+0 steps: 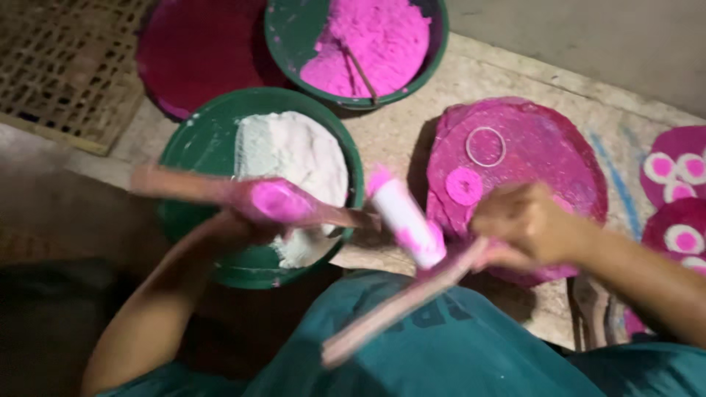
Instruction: The person scoops pink and white powders into a handheld press, then presses the mixture into a circular mold on a pink glittery mat. The person repeatedly forms and arranges pink and white circular pieces on the mat.
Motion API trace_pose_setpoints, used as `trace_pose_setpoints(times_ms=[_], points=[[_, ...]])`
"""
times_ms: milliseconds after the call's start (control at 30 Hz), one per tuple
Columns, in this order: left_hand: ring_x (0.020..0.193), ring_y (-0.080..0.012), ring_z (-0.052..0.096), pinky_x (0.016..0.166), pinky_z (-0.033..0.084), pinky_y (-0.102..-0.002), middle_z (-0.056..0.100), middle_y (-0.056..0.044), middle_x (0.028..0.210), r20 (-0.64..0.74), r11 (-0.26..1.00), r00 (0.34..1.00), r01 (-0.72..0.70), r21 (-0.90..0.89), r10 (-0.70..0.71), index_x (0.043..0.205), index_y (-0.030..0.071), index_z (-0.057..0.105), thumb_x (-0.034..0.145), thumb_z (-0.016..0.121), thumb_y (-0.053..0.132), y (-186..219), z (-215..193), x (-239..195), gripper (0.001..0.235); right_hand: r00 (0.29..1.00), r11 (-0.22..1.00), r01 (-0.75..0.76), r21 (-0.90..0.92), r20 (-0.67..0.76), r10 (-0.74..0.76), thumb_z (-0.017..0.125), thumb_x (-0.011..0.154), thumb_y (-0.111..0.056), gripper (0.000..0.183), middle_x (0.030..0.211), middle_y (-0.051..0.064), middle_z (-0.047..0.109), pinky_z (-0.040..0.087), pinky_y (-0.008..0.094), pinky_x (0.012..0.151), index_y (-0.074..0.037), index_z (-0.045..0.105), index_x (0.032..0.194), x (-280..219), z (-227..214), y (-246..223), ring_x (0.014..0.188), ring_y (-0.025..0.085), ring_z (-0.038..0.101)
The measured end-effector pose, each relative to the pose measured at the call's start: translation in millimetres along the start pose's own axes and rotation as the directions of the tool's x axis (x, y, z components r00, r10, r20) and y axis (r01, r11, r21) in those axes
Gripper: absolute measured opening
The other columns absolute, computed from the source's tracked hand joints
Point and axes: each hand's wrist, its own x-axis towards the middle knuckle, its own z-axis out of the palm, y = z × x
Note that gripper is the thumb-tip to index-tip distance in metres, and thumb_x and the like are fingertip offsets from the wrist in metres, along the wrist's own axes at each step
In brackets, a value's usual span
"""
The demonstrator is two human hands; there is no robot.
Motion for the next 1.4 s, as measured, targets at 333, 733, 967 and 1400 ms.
trace_pose_setpoints(times_ms=[333,733,967,1400], points=[[0.066,-0.0184,0.067,0.053,0.051,-0.03,0.068,-0.009,0.081,-0.277,0.344,0.937,-0.193,-0.919,-0.214,0.106,0.001,0.065,0.098,0.065,0.026,-146.1,10.0,31.2,0.027,0.875,0.697,-0.161,-0.698,-0.428,-0.227,0.078,0.093,-0.026,0.054,0.136,0.019,0.057,0.045,0.048,0.101,-0.007,0.058,0.139,114.1,2.9,162.2,0.121,0.037,0.053],[0.056,-0.0111,0.055,0.048,0.044,-0.028,0.057,-0.001,0.071,-0.947,0.82,0.2,-0.475,-0.319,-0.253,0.088,0.005,0.061,0.099,0.064,0.02,-328.0,-141.2,199.9,0.019,0.684,0.577,-0.607,-0.546,0.01,0.729,0.06,0.088,-0.014,0.027,0.103,0.027,0.072,0.056,0.052,0.081,-0.006,0.072,0.111,169.4,127.3,404.2,0.095,0.043,0.07],[0.051,-0.0101,0.054,0.045,0.042,-0.028,0.055,0.0,0.067,-0.964,0.876,0.176,-0.409,-0.255,-0.198,0.092,0.006,0.06,0.097,0.063,0.015,-364.0,-139.5,228.1,0.01,0.614,0.34,-0.543,-0.768,-0.087,0.785,0.058,0.093,-0.013,0.023,0.098,0.016,0.077,0.06,0.045,0.07,-0.01,0.08,0.097,235.7,85.8,429.3,0.091,0.033,0.076],[0.052,-0.011,0.057,0.046,0.046,-0.029,0.06,-0.002,0.073,-0.985,0.938,0.127,-0.31,-0.154,-0.12,0.109,0.003,0.059,0.095,0.063,0.016,-345.9,-142.3,218.0,0.02,0.671,0.606,-0.35,-0.714,0.261,0.694,0.062,0.091,-0.015,0.019,0.102,0.016,0.077,0.061,0.045,0.073,-0.007,0.079,0.098,236.7,151.0,437.4,0.091,0.031,0.076]])
